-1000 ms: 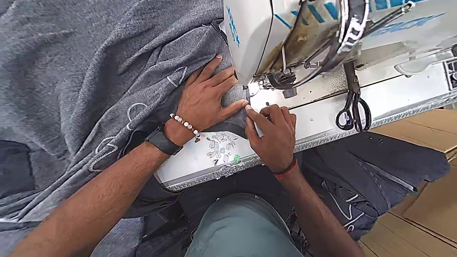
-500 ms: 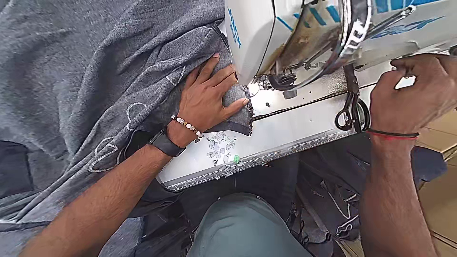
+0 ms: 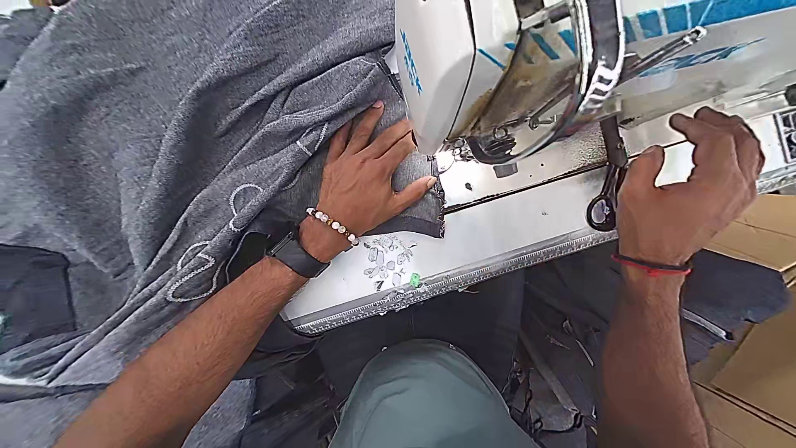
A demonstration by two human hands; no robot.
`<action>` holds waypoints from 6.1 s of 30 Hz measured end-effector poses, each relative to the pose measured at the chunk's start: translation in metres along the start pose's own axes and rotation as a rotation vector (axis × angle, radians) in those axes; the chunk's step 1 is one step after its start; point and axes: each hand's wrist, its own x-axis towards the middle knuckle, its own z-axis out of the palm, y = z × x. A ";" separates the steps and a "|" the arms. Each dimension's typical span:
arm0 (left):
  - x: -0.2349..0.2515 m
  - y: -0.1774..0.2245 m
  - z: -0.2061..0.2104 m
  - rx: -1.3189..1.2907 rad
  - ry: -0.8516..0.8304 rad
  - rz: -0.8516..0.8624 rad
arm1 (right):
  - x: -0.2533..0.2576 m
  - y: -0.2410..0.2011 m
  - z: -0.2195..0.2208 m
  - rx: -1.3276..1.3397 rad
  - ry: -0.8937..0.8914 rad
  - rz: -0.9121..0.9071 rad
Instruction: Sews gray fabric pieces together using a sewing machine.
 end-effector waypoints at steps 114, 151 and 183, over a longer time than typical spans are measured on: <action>-0.005 -0.004 0.002 0.005 0.137 0.520 | -0.099 -0.173 0.050 0.113 -0.194 -0.222; 0.023 0.003 -0.016 0.067 0.156 0.653 | -0.077 -0.164 0.056 0.222 -0.162 -0.078; 0.010 0.012 -0.004 -0.249 0.037 0.298 | -0.070 -0.151 0.053 0.283 -0.165 -0.287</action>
